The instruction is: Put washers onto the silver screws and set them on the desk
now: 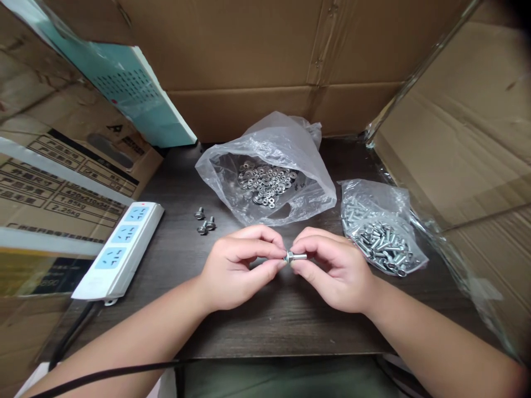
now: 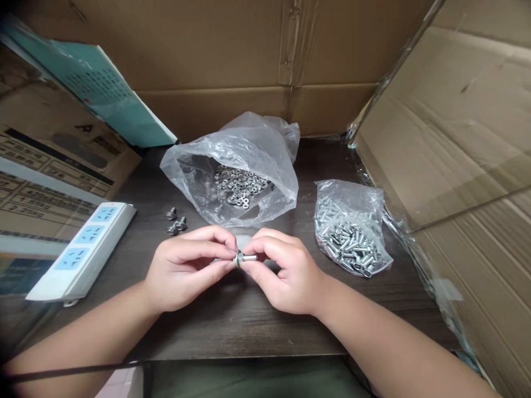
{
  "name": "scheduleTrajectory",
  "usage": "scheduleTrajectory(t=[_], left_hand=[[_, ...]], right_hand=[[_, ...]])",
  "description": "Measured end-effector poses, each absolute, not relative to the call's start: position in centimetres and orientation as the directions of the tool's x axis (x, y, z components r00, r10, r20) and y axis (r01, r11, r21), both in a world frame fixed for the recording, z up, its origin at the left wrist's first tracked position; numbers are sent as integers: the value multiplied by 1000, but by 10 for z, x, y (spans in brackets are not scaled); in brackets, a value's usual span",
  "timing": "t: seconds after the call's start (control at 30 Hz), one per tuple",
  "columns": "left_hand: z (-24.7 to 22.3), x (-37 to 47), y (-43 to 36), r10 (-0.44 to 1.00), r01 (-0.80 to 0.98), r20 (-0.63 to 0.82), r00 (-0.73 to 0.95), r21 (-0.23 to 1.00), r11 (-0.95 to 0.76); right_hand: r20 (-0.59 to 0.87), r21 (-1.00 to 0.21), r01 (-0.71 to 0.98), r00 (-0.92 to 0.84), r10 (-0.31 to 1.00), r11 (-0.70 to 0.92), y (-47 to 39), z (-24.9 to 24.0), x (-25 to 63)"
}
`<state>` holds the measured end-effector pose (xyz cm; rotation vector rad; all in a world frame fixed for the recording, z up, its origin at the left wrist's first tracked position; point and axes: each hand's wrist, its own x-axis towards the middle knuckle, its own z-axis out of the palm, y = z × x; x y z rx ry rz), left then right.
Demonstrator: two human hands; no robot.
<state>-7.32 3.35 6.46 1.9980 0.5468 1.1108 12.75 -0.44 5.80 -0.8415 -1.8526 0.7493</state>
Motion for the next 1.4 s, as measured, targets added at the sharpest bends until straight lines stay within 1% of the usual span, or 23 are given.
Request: scheduleTrajectory(t=[0.1,0.2,0.37,0.53,0.67,0.83,1.0,1.07,1.13,1.2,1.23,1.3,1.33,1.4], left_hand=[[64,-74,33,613,-7,580,536,730,-684],[64,-75,33,561,-10,619,549,677,-736],[63,-77,33,523,9,644,559,626,-780],[63,-77,32,531,32,648,545,617,-786],[64,-76,31,533,55,649,543,606,-794],[64,-76,31,515,75,658,550,575,-815],[67,-76,32,480,101,664,573,524,-845],[67,-78,32,465,101,662,588,510,-854],[66,-80,33,458,86,666,589,512,-855],[62,-81,33,485,58,680,550,548,-834],[60,-81,34,518,40,679,521,587,-809],[54,-80,35,592,9,643,486,674,-739],[52,-78,36,610,6,619,496,699,-715],[50,-76,38,589,30,600,542,686,-727]], right_hand=[[495,-778,236,-341,799,582,-6,59,126],[434,-831,220,-318,843,511,-9,60,124],[263,-929,190,-264,928,318,-15,61,120],[79,-992,78,-241,967,101,-18,64,115],[-41,-999,39,-225,974,-33,-19,68,112],[-120,-993,14,-226,967,-119,-20,69,112],[-177,-976,-79,-254,951,-203,-19,66,113],[-182,-971,-102,-260,948,-214,-19,65,113],[-162,-976,-100,-254,954,-192,-19,63,112],[-99,-989,-84,-225,969,-120,-18,61,111],[-53,-995,-73,-200,978,-69,-18,59,110],[36,-999,-43,-146,989,30,-17,57,109],[70,-997,-24,-129,989,67,-16,55,108],[100,-995,16,-133,986,103,-14,54,108]])
